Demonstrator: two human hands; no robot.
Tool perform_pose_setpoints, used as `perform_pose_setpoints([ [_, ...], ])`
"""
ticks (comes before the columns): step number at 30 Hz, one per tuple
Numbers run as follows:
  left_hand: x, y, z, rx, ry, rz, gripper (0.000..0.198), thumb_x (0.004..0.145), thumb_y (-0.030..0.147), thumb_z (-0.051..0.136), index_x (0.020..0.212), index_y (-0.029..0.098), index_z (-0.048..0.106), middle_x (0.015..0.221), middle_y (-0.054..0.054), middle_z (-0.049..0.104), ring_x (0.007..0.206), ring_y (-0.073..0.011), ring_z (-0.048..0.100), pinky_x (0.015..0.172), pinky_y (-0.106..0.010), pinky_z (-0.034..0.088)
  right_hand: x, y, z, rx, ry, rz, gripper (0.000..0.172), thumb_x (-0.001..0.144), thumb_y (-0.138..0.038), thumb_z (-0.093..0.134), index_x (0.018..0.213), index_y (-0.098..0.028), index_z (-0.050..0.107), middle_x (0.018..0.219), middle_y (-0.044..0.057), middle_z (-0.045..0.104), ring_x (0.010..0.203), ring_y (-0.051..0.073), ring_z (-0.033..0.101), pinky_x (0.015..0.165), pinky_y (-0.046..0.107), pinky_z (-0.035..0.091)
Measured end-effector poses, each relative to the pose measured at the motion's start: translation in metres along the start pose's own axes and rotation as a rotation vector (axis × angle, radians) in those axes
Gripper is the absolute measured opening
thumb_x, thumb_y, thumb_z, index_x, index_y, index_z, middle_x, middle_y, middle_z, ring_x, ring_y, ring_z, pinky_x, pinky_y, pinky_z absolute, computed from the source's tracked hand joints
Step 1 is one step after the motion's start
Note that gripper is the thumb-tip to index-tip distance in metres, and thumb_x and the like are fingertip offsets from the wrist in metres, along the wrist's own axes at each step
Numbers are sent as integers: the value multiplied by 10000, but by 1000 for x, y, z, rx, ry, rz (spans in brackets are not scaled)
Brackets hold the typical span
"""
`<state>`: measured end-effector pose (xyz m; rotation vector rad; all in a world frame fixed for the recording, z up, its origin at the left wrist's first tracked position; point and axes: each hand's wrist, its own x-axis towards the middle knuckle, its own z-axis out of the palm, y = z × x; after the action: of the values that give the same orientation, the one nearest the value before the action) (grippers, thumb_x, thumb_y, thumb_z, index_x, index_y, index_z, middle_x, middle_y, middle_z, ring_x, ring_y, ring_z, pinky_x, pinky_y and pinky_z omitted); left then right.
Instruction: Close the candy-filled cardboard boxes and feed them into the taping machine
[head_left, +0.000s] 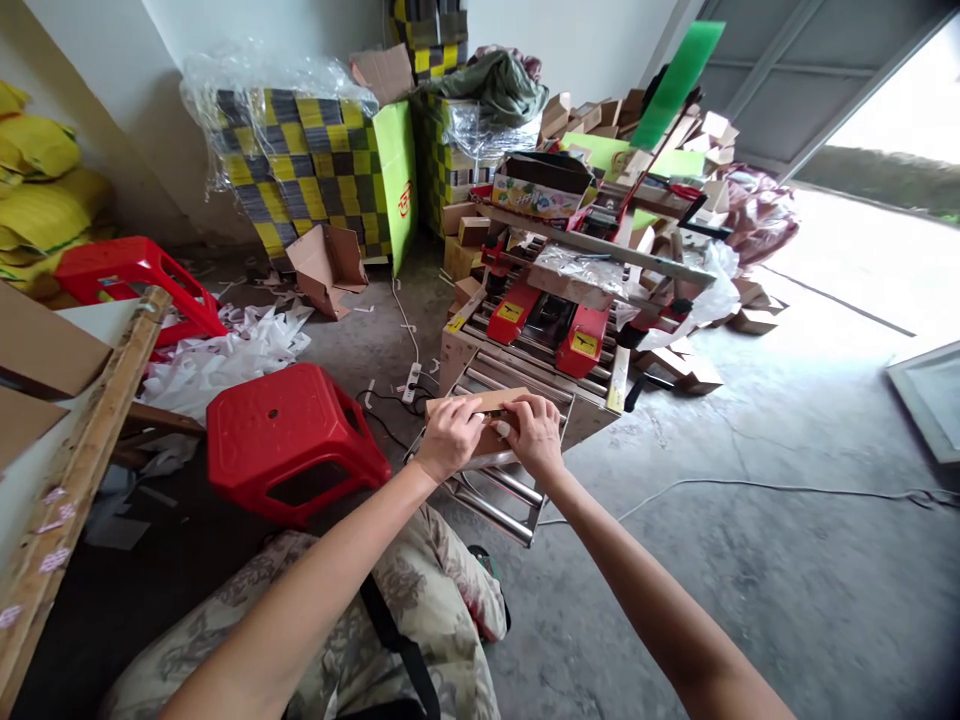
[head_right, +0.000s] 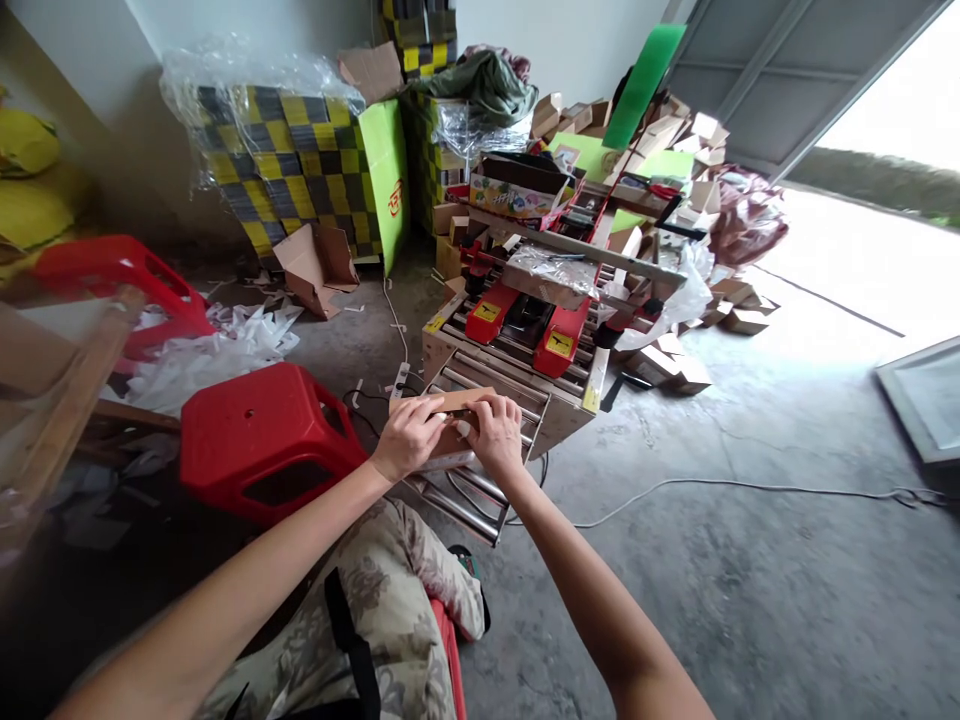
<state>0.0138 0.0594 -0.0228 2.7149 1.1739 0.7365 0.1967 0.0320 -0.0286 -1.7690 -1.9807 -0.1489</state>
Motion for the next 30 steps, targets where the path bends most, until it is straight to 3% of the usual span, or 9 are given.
perform_pose_setpoints([
  [3,-5,-9,-6,-78,-18,23,334,903,297,413,1210,180,474,1384,-112,390,1268,-211,371,1055,-374,295,2,0,-1,-27,-60,3,254,870,-441,512,935,-212,600,1001,74,495,961,243,414,897,378,339],
  [6,5,-23,-17,-17,-180,-66,995,593,617,689,1359,134,278,1440,-212,242,1335,-387,197,1052,-528,212,8,4,-3,-1,-124,-10,243,874,-424,509,910,-205,610,977,76,493,938,237,423,866,364,376],
  [8,14,-27,-22,28,-345,-67,1226,400,708,719,1387,161,239,1379,-222,321,1283,-448,247,1019,-563,210,13,9,-2,22,-137,-28,242,874,-412,510,923,-197,608,979,79,502,941,238,435,862,370,396],
  [11,22,-16,-23,68,-437,-149,1144,450,732,667,1377,186,278,1156,-181,489,1076,-367,470,924,-461,337,16,14,2,40,-73,-33,259,890,-402,478,984,-191,596,1037,86,524,1013,246,454,977,444,340],
  [14,18,12,-16,137,-345,-374,1057,538,719,620,1363,145,295,1067,-184,503,948,-334,510,833,-426,378,7,5,10,91,16,21,366,928,-384,371,1200,-179,503,1262,118,459,1235,267,356,1081,519,190],
  [19,9,35,-19,137,-404,-487,645,799,329,520,1365,123,290,1070,-194,531,955,-302,541,813,-396,404,-24,-39,8,205,-266,-61,715,899,-562,288,1447,-125,143,1505,168,61,1383,319,-10,1080,550,176],
  [22,3,24,-35,-28,-563,-385,957,643,332,702,1409,82,184,1247,-262,445,1124,-381,476,886,-442,399,-32,-54,-2,185,-399,-99,866,835,-655,346,1456,-113,80,1506,172,-30,1375,342,-45,1083,560,149],
  [25,-6,6,-44,-391,-683,-274,1196,475,441,795,1429,106,157,1438,-275,217,1285,-440,299,975,-477,363,-23,-45,-6,94,-405,-103,991,742,-672,491,1449,-92,110,1504,183,5,1374,359,-19,1087,559,139],
  [30,-44,-17,-45,-820,-350,-445,648,750,387,608,1330,167,419,1391,-151,404,1247,-275,432,1000,-400,400,26,-3,-1,4,-324,-89,887,696,-512,651,1390,-96,287,1454,205,225,1336,379,189,1059,542,238],
])
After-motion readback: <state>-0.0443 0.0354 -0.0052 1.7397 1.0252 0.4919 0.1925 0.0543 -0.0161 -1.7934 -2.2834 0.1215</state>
